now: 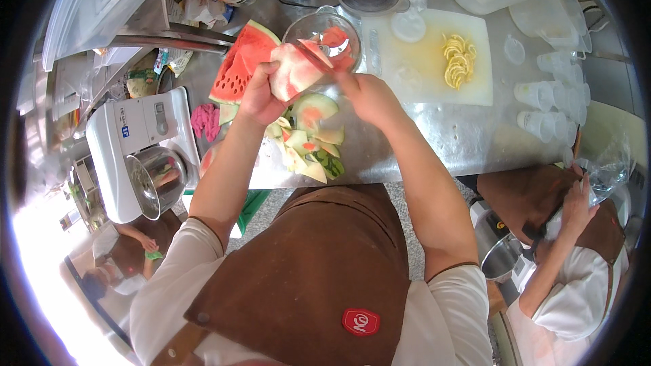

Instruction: The person pours a liquid into small plastic cups and then cuts a watermelon into slices using a knife. The person also washes a blender lid in the sink.

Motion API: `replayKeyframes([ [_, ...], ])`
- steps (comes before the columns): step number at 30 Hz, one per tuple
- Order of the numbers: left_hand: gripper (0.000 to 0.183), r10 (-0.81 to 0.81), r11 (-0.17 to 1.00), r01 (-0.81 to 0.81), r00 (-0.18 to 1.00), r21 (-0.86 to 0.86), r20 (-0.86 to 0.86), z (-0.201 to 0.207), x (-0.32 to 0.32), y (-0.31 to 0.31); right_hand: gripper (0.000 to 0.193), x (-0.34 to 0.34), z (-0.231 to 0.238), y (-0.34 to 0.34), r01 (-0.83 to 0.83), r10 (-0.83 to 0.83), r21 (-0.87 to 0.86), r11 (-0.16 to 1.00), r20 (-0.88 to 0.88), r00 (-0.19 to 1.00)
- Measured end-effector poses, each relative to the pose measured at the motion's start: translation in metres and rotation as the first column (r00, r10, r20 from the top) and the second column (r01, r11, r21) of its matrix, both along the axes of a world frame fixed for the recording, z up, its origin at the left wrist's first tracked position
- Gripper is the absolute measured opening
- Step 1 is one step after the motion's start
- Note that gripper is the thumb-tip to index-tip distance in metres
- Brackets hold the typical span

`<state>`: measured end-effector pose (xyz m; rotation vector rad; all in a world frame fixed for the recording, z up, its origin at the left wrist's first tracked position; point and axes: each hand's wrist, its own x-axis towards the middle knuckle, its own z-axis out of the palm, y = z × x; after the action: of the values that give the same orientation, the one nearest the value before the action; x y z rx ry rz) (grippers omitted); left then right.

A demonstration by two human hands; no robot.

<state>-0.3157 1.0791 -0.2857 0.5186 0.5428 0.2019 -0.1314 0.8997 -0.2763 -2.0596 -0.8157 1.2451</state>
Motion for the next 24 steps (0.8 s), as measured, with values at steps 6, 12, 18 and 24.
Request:
replayKeyframes([
  [6,0.052,0.002,0.999,0.002,0.996,0.046,-0.087,-0.015,-0.016,0.013,0.064,0.016,-0.003,-0.016,0.100,-0.143,-0.179,0.979,-0.247,0.958],
  [12,0.055,0.045,0.999,-0.046,0.999,-0.017,-0.008,-0.004,-0.024,0.012,0.060,0.009,-0.008,-0.019,0.120,-0.124,-0.048,0.992,-0.092,0.988],
  [18,0.068,0.083,0.996,-0.080,0.993,-0.041,0.087,0.006,-0.025,0.002,0.059,-0.020,0.021,-0.028,0.235,-0.216,0.065,0.970,-0.215,0.952],
  [24,0.068,0.099,0.992,-0.082,0.978,-0.097,0.182,0.013,-0.009,-0.014,0.055,-0.056,0.008,-0.016,0.191,-0.182,0.198,0.961,-0.061,0.981],
])
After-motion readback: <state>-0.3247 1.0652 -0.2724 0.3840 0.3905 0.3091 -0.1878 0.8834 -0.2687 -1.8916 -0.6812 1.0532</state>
